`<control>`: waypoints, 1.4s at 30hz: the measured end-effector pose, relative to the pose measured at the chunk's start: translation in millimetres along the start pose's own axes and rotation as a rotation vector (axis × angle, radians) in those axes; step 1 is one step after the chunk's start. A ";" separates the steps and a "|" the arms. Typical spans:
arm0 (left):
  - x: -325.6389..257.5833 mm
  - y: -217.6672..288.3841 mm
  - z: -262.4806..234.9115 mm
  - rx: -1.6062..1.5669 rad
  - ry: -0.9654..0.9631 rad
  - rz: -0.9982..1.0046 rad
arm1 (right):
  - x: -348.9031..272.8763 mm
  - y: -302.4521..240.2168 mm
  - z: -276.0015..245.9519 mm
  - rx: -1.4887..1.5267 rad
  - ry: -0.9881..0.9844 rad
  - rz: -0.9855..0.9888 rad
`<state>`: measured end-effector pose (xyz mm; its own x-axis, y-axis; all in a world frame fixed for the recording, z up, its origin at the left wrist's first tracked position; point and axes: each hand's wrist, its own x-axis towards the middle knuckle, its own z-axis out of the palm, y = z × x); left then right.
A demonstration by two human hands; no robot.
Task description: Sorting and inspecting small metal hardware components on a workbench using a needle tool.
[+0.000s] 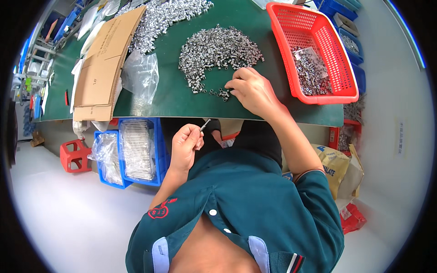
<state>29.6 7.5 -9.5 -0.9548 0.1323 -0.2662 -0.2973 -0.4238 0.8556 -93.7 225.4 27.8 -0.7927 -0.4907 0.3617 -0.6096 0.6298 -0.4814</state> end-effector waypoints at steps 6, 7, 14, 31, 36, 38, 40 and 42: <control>-1.4 -1.1 -2.2 -0.009 0.016 0.015 | 2.5 2.3 4.3 0.007 -0.001 -0.010; -0.9 -1.5 -2.6 -0.008 0.011 0.021 | 2.5 2.3 4.3 0.007 -0.002 -0.009; 5.3 -1.4 0.8 -0.005 -0.007 0.022 | 1.8 4.2 5.8 -0.013 0.066 -0.052; 3.2 -2.1 4.2 0.291 -0.032 0.157 | -46.8 -44.5 15.1 1.570 -0.254 0.783; -0.2 4.7 5.0 0.483 -0.035 0.251 | -49.0 -41.7 15.6 1.731 -0.328 0.835; -2.1 7.4 6.3 0.549 -0.038 0.304 | -49.9 -42.6 15.1 1.818 -0.368 0.857; -3.3 8.4 7.2 0.587 -0.022 0.364 | -50.5 -45.3 13.4 1.771 -0.357 0.868; -4.1 7.1 7.4 0.575 -0.018 0.354 | -51.4 -46.5 13.4 1.769 -0.345 0.867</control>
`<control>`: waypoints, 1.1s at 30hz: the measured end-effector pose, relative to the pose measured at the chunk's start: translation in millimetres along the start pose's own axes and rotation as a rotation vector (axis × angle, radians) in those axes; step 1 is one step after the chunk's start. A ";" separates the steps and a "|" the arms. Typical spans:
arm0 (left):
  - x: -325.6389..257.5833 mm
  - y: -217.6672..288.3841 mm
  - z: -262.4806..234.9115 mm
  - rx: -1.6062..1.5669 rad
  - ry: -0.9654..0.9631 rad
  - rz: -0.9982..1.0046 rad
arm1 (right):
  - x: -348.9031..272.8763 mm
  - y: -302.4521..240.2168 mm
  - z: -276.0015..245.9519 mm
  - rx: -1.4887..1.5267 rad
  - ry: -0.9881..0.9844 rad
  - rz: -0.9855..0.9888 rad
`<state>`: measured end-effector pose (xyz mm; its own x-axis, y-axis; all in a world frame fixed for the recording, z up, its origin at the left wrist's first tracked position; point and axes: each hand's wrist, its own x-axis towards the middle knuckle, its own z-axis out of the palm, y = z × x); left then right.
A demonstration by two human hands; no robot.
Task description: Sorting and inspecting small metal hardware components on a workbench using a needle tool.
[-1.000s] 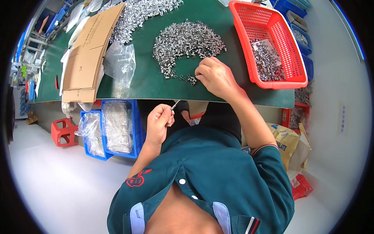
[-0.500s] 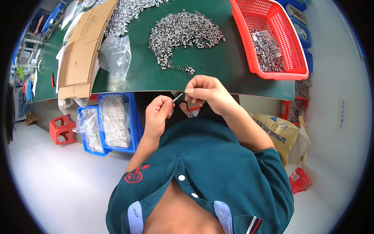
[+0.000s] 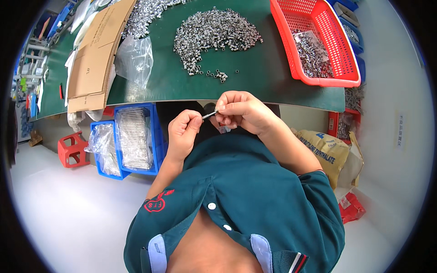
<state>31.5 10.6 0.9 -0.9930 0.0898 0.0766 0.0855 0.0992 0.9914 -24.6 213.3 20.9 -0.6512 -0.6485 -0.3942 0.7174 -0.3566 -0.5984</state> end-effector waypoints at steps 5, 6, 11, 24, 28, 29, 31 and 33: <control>-1.1 0.9 2.3 -0.062 0.004 -0.044 | -3.2 0.7 1.4 -0.017 0.013 -0.031; -1.7 -0.2 2.8 -0.076 0.007 -0.048 | -4.2 0.1 1.9 -0.033 0.009 -0.013; -2.1 -1.8 3.8 -0.108 -0.012 -0.069 | -4.5 1.9 2.5 0.004 -0.020 0.037; 1.8 -4.9 9.9 -0.444 -0.022 -0.259 | -4.8 14.1 23.4 -0.531 0.209 -0.330; 1.0 -7.2 8.0 -0.528 -0.012 -0.285 | -3.6 1.6 20.3 -1.077 0.397 -0.628; 1.2 -6.7 6.7 -0.528 -0.011 -0.279 | 0.3 -4.8 12.1 -1.238 0.488 -0.783; 1.1 -6.6 4.7 -0.554 -0.009 -0.299 | 5.1 -18.8 -3.5 -1.396 0.622 -0.905; 1.1 -6.5 3.7 -0.558 -0.008 -0.304 | 14.8 -27.2 -13.4 -1.531 0.668 -0.973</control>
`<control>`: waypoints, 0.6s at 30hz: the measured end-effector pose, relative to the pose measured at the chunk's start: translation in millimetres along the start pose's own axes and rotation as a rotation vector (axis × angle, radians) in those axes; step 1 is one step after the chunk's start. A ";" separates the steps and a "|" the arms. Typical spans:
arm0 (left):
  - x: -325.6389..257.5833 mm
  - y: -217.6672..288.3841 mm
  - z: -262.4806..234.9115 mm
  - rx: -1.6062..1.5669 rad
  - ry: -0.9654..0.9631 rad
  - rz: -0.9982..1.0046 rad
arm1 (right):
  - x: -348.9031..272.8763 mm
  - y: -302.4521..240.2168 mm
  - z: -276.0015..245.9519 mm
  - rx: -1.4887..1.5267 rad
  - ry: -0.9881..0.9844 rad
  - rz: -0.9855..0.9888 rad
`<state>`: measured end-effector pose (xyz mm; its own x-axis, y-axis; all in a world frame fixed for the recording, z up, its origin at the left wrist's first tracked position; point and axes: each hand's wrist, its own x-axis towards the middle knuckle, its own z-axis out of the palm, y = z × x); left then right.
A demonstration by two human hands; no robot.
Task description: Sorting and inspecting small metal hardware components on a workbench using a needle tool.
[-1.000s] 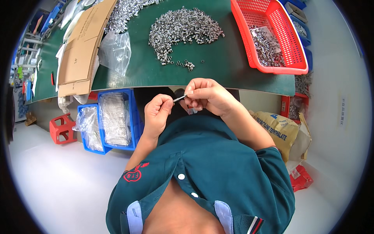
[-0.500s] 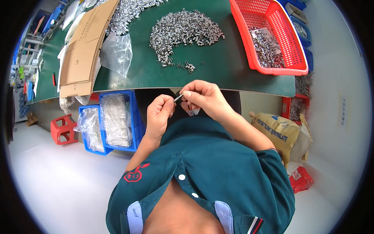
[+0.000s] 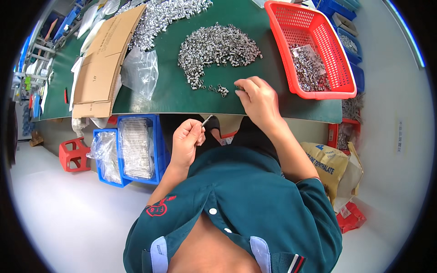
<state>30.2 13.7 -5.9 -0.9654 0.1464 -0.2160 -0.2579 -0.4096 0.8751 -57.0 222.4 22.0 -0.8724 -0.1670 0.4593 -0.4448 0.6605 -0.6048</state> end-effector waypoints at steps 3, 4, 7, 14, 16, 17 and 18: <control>1.2 -0.7 1.5 0.001 0.010 0.003 | 5.6 7.8 3.4 -0.114 -0.033 -0.057; 1.2 -1.1 1.8 0.006 0.018 0.012 | 6.3 9.8 4.9 -0.169 -0.039 -0.091; 1.2 -2.0 -0.3 0.012 0.012 0.019 | 5.6 13.4 7.6 -0.190 -0.045 -0.082; 3.7 -2.3 2.5 0.021 0.016 0.010 | -13.2 -24.9 -1.0 0.577 -0.334 0.319; 4.5 -1.7 4.6 0.056 0.011 0.029 | -17.2 -27.2 -0.1 0.723 -0.449 0.417; 4.5 -2.1 5.0 0.056 0.010 0.026 | -17.4 -29.2 -0.7 0.722 -0.448 0.420; 4.2 -2.5 4.6 0.066 0.008 0.030 | -17.4 -31.2 -0.5 0.725 -0.460 0.434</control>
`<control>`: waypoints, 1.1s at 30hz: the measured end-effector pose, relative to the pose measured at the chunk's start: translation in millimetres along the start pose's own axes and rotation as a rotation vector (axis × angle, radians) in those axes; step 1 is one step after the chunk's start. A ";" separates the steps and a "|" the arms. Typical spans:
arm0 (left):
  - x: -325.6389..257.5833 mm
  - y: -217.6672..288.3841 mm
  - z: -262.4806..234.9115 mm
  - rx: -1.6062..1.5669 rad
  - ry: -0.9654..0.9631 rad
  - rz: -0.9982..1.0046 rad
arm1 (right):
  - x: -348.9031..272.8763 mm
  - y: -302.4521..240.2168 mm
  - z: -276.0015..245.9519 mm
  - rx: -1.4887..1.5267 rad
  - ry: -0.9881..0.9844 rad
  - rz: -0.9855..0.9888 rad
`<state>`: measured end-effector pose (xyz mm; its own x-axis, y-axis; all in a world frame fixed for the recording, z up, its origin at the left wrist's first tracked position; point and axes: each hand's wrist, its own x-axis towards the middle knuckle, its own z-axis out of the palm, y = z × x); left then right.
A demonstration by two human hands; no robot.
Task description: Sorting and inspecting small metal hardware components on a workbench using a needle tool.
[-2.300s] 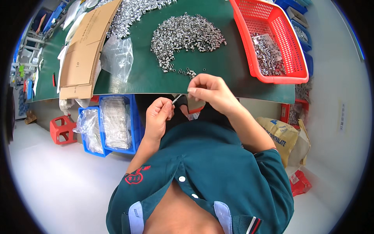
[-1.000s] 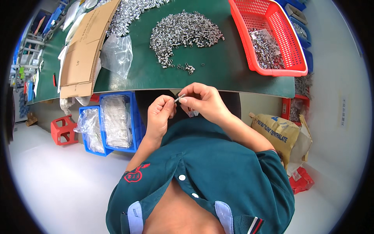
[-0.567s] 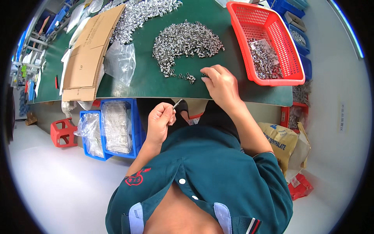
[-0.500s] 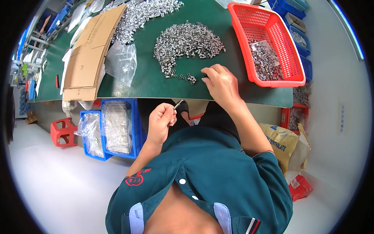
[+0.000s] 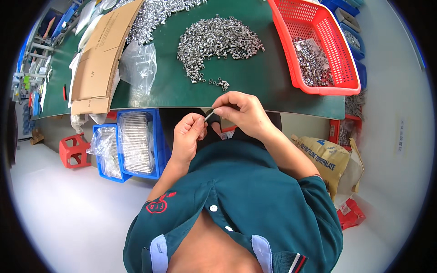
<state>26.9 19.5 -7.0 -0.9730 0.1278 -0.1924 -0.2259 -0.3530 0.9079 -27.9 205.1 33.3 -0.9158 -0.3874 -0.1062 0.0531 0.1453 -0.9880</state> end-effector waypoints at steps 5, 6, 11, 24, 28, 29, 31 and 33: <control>-2.4 0.3 -1.9 0.016 0.002 0.005 | -1.9 0.3 5.0 -0.173 0.006 -0.159; -3.0 -0.1 -2.2 -0.006 -0.018 -0.015 | -3.0 -1.6 6.8 -0.297 0.010 -0.288; -4.2 -3.2 -3.9 -0.044 -0.045 -0.041 | -10.7 -0.3 13.3 -0.007 -0.020 -0.059; -6.1 -1.5 -9.5 -0.067 -0.005 -0.039 | 19.8 12.2 -11.4 -0.823 0.319 -0.533; -7.7 -1.4 -10.9 -0.063 0.010 -0.032 | 23.9 16.5 -11.6 -0.867 0.303 -0.533; -8.0 -1.3 -11.2 -0.064 0.011 -0.033 | 23.8 16.9 -12.1 -0.860 0.305 -0.540; -8.0 -1.1 -11.1 -0.068 0.013 -0.022 | 23.2 19.3 -14.1 -0.855 0.307 -0.546; -7.2 -2.4 -11.3 -0.068 0.012 -0.025 | 21.9 23.0 -16.2 -0.843 0.308 -0.542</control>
<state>33.9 9.0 -11.9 -0.9673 0.1263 -0.2199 -0.2528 -0.4124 0.8752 -53.2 214.7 10.0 -0.8020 -0.3588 0.4776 -0.5809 0.6550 -0.4832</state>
